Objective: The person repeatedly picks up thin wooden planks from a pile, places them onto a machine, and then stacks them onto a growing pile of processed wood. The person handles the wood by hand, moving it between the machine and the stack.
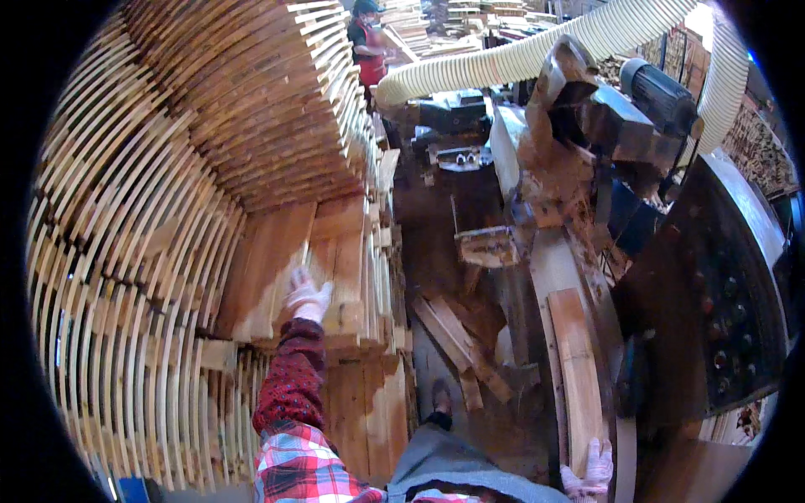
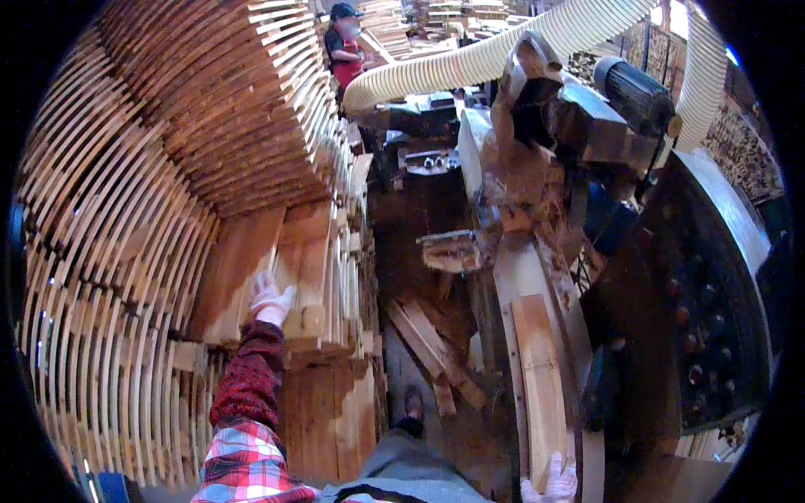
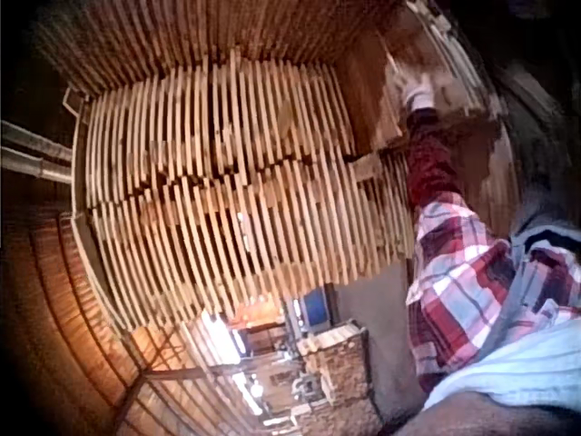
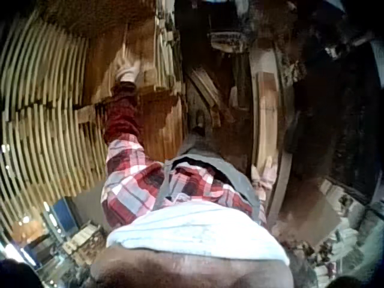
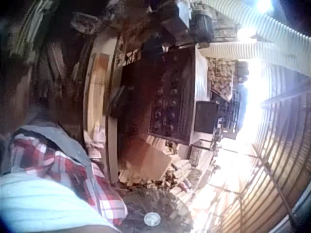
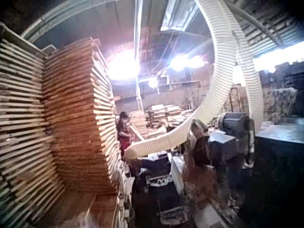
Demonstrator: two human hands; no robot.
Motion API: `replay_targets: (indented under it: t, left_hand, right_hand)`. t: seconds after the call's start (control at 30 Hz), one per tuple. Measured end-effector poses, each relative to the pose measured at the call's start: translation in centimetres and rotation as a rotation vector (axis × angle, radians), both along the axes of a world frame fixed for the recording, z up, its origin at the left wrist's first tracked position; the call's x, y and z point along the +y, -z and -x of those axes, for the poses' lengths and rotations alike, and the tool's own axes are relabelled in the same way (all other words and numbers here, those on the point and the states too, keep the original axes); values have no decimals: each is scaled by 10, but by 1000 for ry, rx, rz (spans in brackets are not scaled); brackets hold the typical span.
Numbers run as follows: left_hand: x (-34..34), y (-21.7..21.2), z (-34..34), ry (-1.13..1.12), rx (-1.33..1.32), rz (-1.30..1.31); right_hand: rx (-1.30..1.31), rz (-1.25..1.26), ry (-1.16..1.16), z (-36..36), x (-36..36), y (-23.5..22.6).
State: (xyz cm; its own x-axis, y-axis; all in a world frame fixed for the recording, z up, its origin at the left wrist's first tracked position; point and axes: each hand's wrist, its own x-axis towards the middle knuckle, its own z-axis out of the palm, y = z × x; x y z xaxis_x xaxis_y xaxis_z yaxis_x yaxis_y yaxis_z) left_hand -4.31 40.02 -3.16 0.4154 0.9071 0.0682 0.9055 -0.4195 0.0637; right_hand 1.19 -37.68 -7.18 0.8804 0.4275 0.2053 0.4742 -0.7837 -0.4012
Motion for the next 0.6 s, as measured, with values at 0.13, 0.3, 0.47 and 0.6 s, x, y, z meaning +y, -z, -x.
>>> replay_targets:
  t: [0.13, 0.3, 0.47, 0.6]
  left_hand:
    - [48, -31, 41, -120, 353, 11]
    - [76, -67, 36, -74, 502, 111]
    - [35, -68, 88, 364, -168, 123]
    - [-134, 5, 89, 538, -375, -246]
  right_hand:
    - [-262, -151, -191, -97, 52, 54]
    - [-156, -386, -61, -235, 200, 15]
    - [-382, -367, -44, -317, 239, 33]
    - [36, -284, -464, -223, 334, -50]
